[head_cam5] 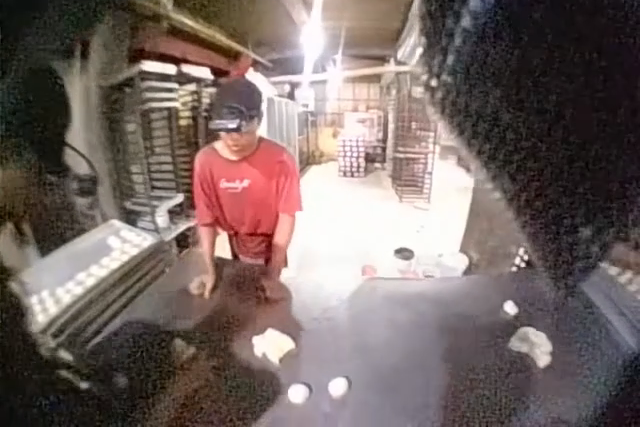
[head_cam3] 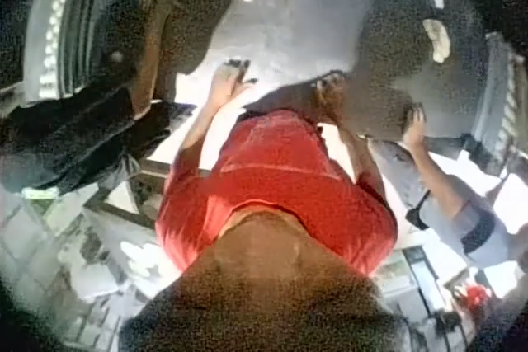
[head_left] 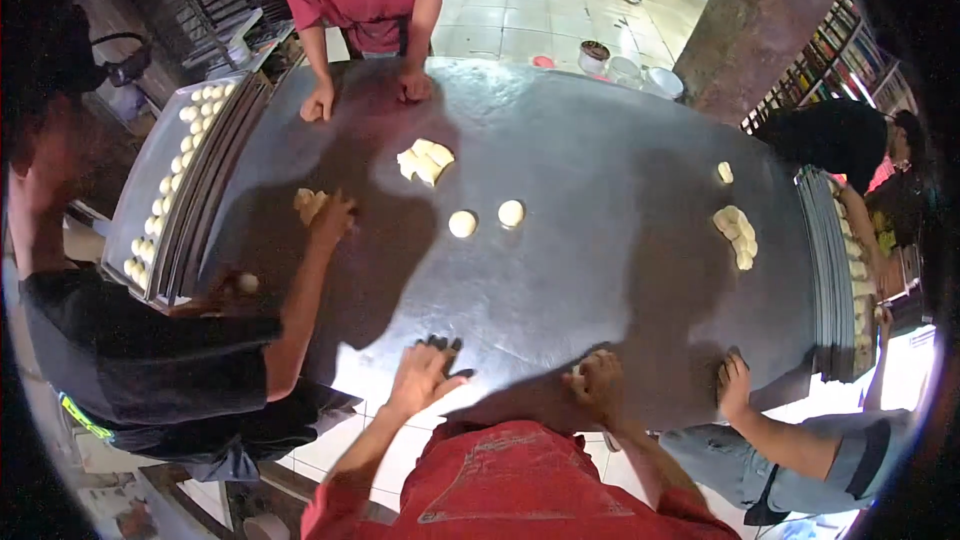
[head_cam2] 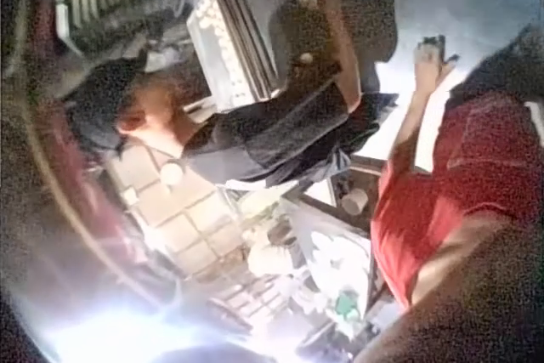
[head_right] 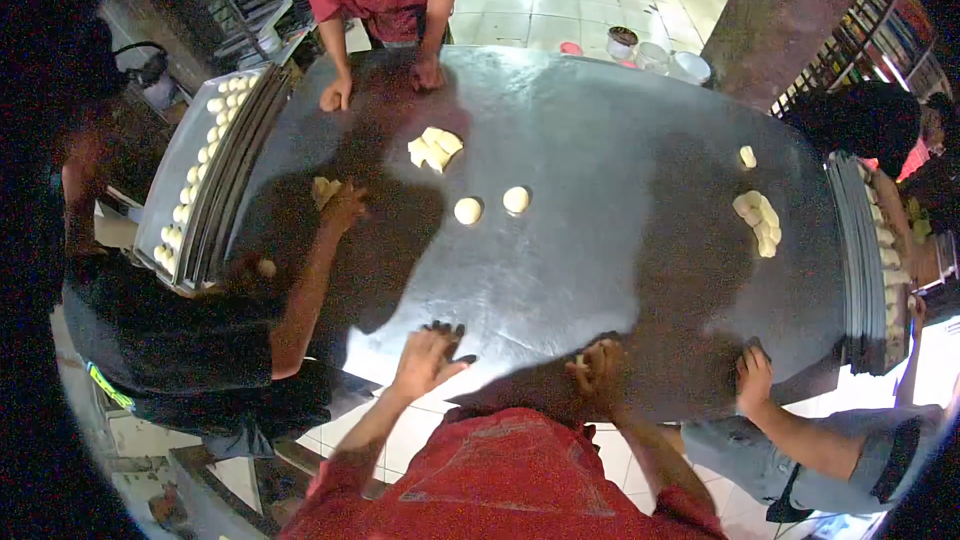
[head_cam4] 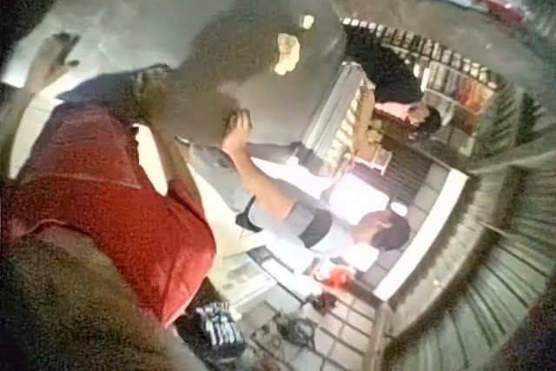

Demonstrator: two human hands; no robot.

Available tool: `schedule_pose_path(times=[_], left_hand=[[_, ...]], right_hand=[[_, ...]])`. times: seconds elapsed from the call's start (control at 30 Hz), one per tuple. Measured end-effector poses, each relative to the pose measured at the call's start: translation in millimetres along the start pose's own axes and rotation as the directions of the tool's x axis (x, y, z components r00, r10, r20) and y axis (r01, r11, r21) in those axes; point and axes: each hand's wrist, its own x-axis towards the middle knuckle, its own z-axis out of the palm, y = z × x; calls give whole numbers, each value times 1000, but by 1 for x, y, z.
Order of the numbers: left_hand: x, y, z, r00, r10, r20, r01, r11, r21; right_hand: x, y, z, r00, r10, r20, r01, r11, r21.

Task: Kneading, shaping, and organizing dough balls on a metal workbench in a commercial bakery environment.

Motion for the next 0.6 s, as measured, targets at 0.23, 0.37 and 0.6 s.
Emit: schedule_pose_path(times=[0.23,0.37,0.6], left_hand=[[95,41,54,919,-85,-386,65,996,-65],[-16,6,76,973,74,-219,-85,996,-40],[91,20,23,935,-79,-346,74,997,-27]], right_hand=[[60,-3,75,955,-5,-296,-103,932,-348],[-14,-35,45,983,-175,-51,162,966,-202],[80,6,44,947,53,-317,-134,962,-240]])
